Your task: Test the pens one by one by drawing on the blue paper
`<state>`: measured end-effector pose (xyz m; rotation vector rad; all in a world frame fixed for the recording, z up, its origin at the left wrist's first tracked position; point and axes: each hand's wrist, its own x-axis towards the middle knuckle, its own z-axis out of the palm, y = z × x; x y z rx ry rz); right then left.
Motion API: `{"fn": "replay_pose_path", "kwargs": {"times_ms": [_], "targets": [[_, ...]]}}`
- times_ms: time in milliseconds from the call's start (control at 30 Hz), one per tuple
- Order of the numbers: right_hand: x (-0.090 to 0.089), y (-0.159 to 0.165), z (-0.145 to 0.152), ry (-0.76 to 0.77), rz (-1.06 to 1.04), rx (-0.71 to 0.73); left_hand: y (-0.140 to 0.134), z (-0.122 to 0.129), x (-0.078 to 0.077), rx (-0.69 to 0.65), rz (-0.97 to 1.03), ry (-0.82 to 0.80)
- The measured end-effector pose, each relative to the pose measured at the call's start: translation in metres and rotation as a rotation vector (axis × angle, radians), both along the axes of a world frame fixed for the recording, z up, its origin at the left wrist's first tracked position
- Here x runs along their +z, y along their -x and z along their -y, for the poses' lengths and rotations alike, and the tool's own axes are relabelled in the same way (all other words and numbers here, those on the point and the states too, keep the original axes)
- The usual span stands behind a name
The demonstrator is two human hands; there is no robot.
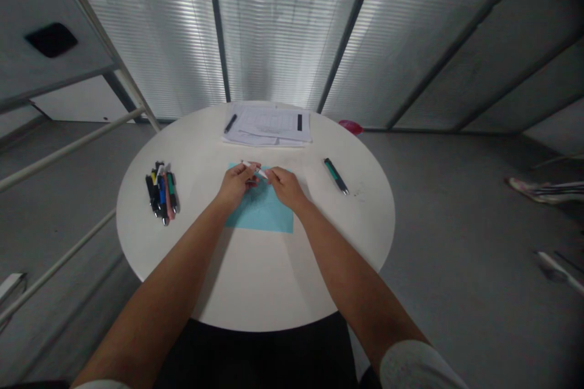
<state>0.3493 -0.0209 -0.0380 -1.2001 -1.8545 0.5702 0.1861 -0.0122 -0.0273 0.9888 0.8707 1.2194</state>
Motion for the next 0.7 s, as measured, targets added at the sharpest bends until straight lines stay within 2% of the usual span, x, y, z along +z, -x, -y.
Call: {"fn": "replay_pose_path", "kwargs": {"times_ms": [133,300,367,467,533,700], "targets": [[0.0009,0.0002,0.0014,0.057,-0.063,-0.025,-0.0006,-0.0004,0.0003,0.004,-0.007,0.006],[0.0014,0.0015,-0.0005,-0.024,-0.015,0.008,0.0002,-0.0003,0.0013,0.005,0.014,0.010],[0.0018,0.0017,-0.0003,-0.010,-0.010,0.016,0.0004,0.0000,0.0018,0.007,0.016,0.013],[0.0008,0.0014,0.0003,0.038,-0.056,-0.047,0.0005,0.0001,0.0024,0.015,0.020,0.025],[-0.0007,0.0008,-0.0003,0.008,-0.057,-0.071,0.0005,0.0000,0.0027,0.022,0.025,0.034],[-0.0032,0.0000,-0.0025,-0.059,-0.029,-0.026,0.0009,-0.0006,0.0035,0.047,0.038,0.050]]}}
